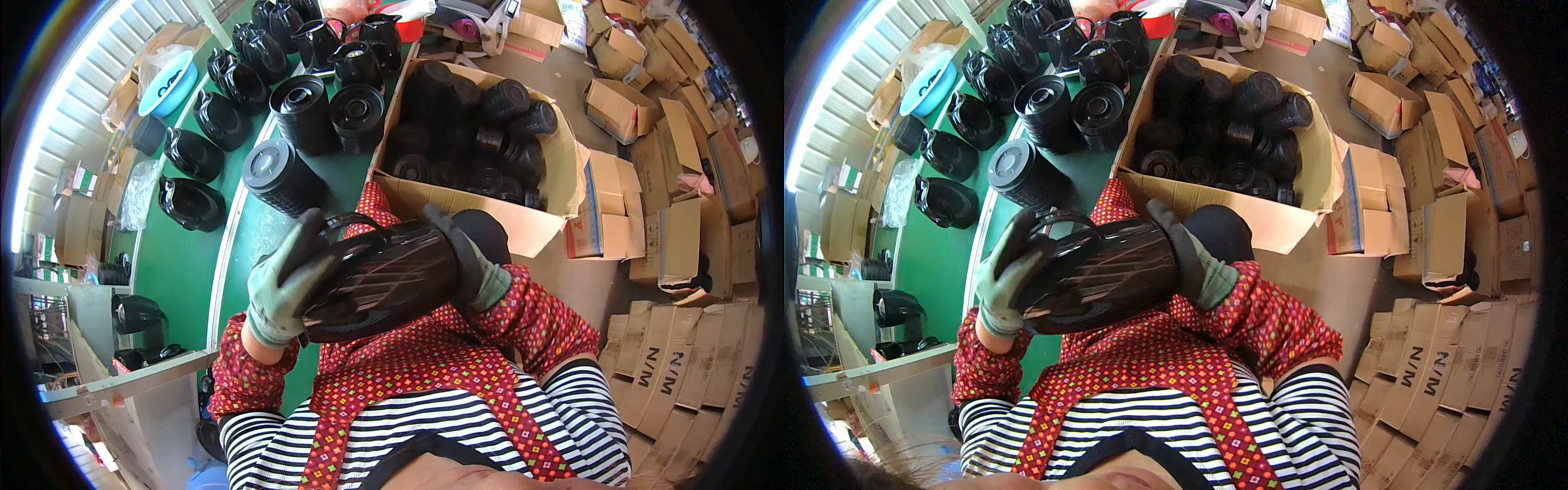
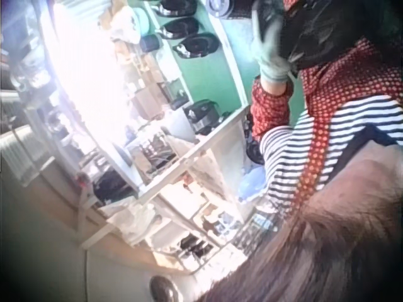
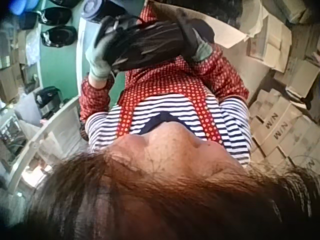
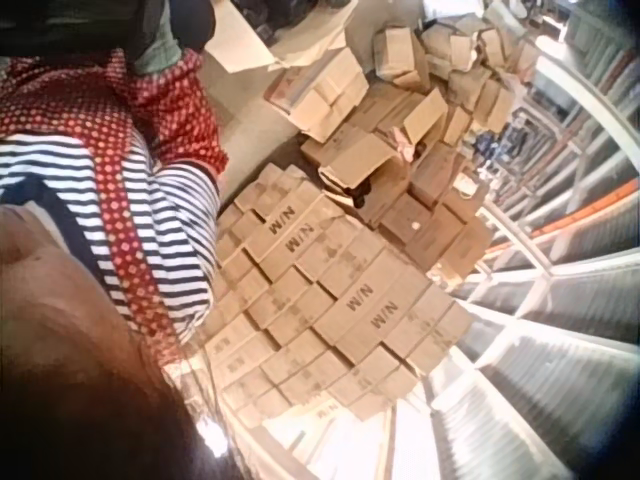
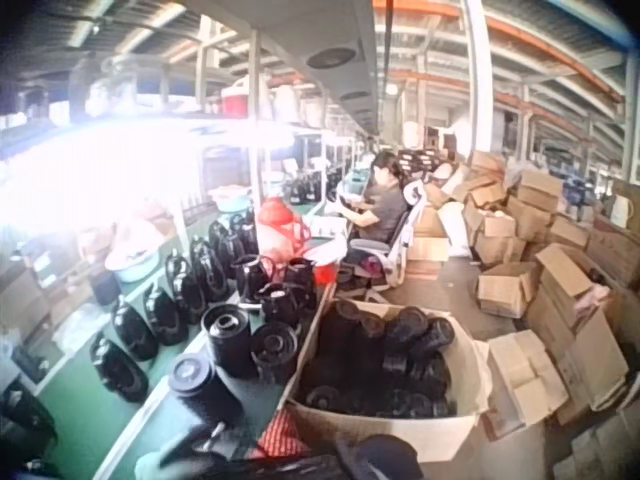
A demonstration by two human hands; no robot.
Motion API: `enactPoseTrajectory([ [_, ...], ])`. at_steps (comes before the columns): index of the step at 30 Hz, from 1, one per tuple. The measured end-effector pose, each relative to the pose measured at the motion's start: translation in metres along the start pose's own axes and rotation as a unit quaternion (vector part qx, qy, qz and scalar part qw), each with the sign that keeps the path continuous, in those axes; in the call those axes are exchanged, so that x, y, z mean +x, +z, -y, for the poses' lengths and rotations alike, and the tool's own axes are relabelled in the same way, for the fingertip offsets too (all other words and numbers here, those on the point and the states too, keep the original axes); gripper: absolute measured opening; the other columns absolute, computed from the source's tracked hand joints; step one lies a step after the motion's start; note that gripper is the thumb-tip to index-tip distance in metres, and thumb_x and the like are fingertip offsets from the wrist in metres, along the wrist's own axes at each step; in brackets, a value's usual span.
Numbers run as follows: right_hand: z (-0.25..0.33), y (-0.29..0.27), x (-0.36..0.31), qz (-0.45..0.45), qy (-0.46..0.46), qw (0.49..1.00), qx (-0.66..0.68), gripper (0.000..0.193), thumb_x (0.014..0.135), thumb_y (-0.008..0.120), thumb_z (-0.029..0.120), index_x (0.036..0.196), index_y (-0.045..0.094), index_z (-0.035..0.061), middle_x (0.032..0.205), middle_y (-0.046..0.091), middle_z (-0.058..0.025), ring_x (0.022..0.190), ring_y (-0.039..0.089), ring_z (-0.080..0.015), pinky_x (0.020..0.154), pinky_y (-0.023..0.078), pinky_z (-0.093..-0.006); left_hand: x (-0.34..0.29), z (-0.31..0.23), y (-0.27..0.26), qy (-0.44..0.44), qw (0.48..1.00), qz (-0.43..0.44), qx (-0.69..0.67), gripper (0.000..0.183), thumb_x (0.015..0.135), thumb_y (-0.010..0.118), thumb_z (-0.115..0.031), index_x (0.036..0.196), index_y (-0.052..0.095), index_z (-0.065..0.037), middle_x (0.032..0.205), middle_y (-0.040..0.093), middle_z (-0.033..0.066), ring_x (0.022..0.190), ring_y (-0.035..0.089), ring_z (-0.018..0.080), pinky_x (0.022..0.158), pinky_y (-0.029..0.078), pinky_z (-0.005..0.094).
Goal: The person repeatedly picks up a black kettle body and a lid, inserts a metal rod into the kettle, and secures the lid. The assembled kettles are placed on a green table next to other completed units.
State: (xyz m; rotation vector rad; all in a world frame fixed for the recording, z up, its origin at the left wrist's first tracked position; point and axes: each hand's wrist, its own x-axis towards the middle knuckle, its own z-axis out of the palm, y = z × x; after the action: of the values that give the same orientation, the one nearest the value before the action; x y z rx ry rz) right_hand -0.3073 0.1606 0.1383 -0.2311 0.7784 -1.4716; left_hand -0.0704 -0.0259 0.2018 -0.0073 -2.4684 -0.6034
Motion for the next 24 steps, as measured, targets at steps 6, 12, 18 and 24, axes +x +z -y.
enactPoseTrajectory([
  [6,-0.026,0.022,-0.003,-0.045,-0.379,0.883,-0.274,0.081,0.107,0.045,0.066,0.16,0.042,0.0041,0.158,0.051,-0.0181,0.138,0.057,-0.0251,0.116,0.045,-0.0402,-0.046,0.031,0.045,-0.361,0.836,-0.066,-0.409,0.078,0.071,0.096,-0.024,0.136,0.064,0.004,0.128,0.073,0.0118,0.115,0.071,0.0216,0.104,0.056,0.0362],
  [12,-0.007,0.002,-0.005,0.048,-0.258,0.96,-0.102,0.061,0.117,0.035,0.047,0.16,0.042,0.0041,0.146,0.062,-0.011,0.131,0.062,-0.0212,0.116,0.045,-0.035,0.014,0.001,0.013,-0.093,0.993,-0.041,0.051,0.059,0.069,0.095,-0.023,0.117,0.076,0.005,0.142,0.063,0.0293,0.128,0.068,0.0382,0.105,0.057,0.046],
  [18,0.018,0.012,-0.007,0.059,-0.388,0.85,-0.351,0.092,0.095,0.068,0.059,0.161,0.04,0.0016,0.161,0.043,-0.0249,0.148,0.045,-0.0375,0.122,0.037,-0.0482,-0.051,0.034,0.06,-0.223,0.941,0.048,-0.25,0.062,0.095,0.079,-0.021,0.148,0.055,0.001,0.146,0.061,0.0247,0.135,0.061,0.0357,0.116,0.05,0.0462],
  [24,0.052,0.028,-0.012,0.194,-0.462,0.619,-0.605,0.112,0.071,0.087,0.064,0.163,0.044,0.0176,0.165,0.028,-0.0355,0.149,0.03,-0.0601,0.12,0.029,-0.0664,-0.057,0.029,0.106,-0.28,0.743,0.088,-0.601,0.055,0.11,0.059,-0.016,0.161,0.04,-0.005,0.16,0.05,0.0144,0.141,0.056,0.026,0.119,0.048,0.0436],
])
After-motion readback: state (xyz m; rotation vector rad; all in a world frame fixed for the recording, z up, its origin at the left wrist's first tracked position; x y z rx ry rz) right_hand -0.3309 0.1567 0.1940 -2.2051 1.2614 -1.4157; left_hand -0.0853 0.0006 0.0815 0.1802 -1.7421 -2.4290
